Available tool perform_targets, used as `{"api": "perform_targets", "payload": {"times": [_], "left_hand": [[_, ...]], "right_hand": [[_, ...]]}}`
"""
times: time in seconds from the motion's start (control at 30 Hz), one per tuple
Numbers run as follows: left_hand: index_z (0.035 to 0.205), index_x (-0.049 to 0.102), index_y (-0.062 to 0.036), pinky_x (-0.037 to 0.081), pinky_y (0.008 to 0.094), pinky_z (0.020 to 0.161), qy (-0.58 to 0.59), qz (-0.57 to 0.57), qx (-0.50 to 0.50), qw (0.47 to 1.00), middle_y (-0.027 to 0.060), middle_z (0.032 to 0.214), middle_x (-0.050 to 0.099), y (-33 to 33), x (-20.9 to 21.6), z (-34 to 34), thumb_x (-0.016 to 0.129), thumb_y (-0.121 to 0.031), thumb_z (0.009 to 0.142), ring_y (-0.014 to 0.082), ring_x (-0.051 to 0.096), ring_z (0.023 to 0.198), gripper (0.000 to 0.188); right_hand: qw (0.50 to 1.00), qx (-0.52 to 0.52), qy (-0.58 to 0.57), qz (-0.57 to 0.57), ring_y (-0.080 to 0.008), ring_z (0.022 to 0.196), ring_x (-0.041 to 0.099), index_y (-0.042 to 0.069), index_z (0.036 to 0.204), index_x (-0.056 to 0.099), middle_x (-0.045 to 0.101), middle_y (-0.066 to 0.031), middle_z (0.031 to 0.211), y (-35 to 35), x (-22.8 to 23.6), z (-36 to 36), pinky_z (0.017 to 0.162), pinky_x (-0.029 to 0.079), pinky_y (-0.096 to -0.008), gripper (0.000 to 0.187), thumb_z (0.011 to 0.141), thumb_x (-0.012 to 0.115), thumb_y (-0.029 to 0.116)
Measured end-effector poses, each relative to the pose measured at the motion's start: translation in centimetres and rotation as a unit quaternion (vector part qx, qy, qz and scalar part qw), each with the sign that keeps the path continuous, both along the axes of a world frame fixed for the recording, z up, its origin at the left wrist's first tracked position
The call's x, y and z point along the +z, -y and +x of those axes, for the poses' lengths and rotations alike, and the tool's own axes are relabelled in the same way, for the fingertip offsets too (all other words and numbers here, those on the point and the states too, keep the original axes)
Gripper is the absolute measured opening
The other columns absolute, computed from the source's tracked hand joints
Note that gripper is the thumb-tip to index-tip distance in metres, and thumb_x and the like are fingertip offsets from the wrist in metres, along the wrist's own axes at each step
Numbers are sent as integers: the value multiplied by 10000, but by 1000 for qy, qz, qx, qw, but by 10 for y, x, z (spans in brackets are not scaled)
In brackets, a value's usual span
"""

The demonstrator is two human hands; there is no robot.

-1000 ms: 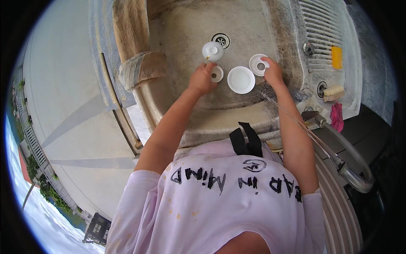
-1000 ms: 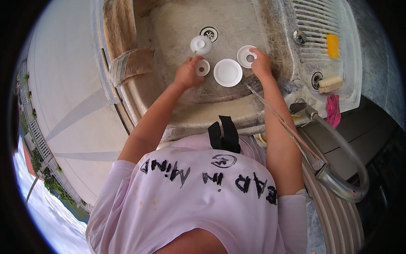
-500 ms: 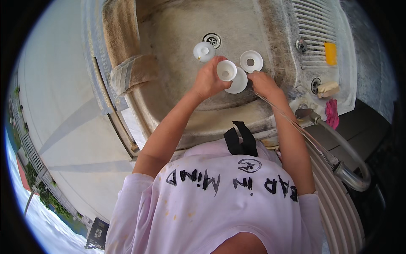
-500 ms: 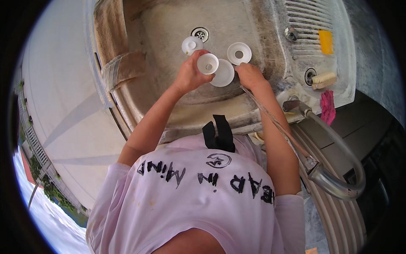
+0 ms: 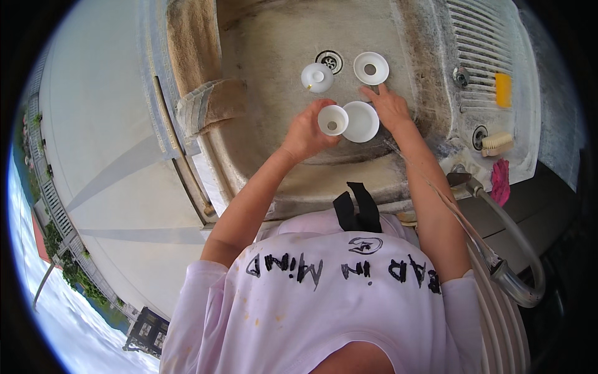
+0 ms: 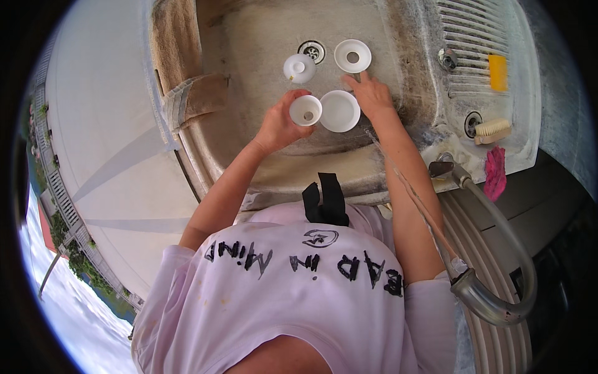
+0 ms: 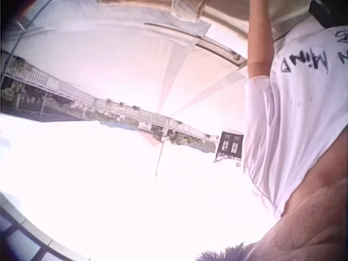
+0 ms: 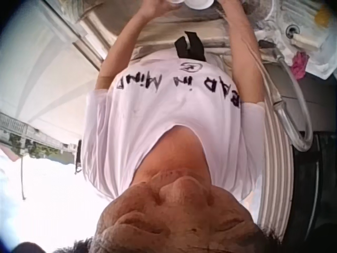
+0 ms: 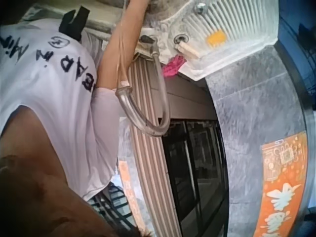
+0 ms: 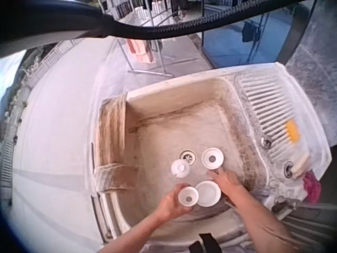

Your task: The person washes two white cups and their lids at an outdoor sink using running water. They rinse the items thoroughly, then carry them into the house and place them on a wooden table.

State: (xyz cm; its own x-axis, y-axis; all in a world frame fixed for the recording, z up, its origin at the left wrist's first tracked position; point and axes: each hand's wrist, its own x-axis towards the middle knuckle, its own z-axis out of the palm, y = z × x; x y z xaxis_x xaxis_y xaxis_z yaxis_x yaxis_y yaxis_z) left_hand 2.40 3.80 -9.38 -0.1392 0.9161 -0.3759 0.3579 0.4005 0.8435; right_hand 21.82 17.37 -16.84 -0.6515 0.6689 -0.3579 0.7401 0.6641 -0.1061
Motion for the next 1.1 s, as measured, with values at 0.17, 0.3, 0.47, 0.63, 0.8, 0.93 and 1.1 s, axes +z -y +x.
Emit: {"api": "perform_targets", "payload": {"times": [0.17, 0.3, 0.47, 0.63, 0.8, 0.93, 1.1], "left_hand": [[1129, 501, -96, 490, 369, 824, 62, 25, 16, 998, 129, 1026, 630, -7, 1, 16, 757, -156, 614, 308, 614, 952, 578], [1116, 502, -91, 487, 377, 823, 41, 27, -63, 997, 139, 1031, 621, -17, 3, 31, 757, -144, 599, 319, 606, 952, 579], [1112, 502, -81, 481, 377, 836, 57, 68, -78, 993, 156, 1051, 601, -18, -12, 38, 746, -126, 599, 329, 589, 977, 569], [1126, 495, -65, 467, 319, 861, 63, 96, -81, 990, 104, 1057, 588, -14, -38, 41, 747, -91, 613, 209, 583, 980, 572], [1159, 499, -71, 462, 318, 876, 138, 90, -129, 978, 86, 1078, 584, -19, -19, 44, 743, -85, 629, 186, 573, 1001, 583], [1149, 518, -63, 472, 326, 869, 148, 81, -150, 974, 107, 1071, 594, -20, -2, 41, 735, -92, 621, 228, 586, 990, 572], [1123, 549, -63, 481, 333, 863, 108, 57, -198, 973, 126, 1063, 601, -23, 12, 44, 729, -83, 608, 256, 596, 977, 546]], "right_hand": [[992, 49, -75, 86, -264, 849, 583, 112, 915, 647, 543, -83, 925, -1, -17, 6, 648, 518, -369, 176, 766, 555, 100], [993, 47, -30, 104, -260, 885, 579, 60, 814, 634, 560, -85, 897, -2, -15, 18, 665, 518, -362, 98, 752, 562, 84], [995, -88, -40, 38, -265, 903, 588, 52, 848, 626, 582, -105, 909, -3, 30, 33, 697, 516, -367, 88, 766, 604, 73], [925, -210, -249, -196, -263, 909, 580, 96, 889, 623, 574, -87, 941, 41, 111, 19, 717, 495, -384, 119, 771, 639, 103], [959, -1, -284, 10, -227, 907, 568, 96, 954, 607, 547, -34, 1025, 77, 121, 13, 702, 499, -376, 200, 753, 610, 96], [963, 98, -249, 29, -210, 873, 558, 79, 1011, 587, 530, -17, 1063, 84, 130, 26, 686, 512, -340, 265, 748, 561, 101], [984, 92, -154, 19, -206, 841, 563, 66, 1116, 548, 529, -16, 1073, 94, 135, 27, 685, 507, -347, 347, 773, 530, 110]]}}
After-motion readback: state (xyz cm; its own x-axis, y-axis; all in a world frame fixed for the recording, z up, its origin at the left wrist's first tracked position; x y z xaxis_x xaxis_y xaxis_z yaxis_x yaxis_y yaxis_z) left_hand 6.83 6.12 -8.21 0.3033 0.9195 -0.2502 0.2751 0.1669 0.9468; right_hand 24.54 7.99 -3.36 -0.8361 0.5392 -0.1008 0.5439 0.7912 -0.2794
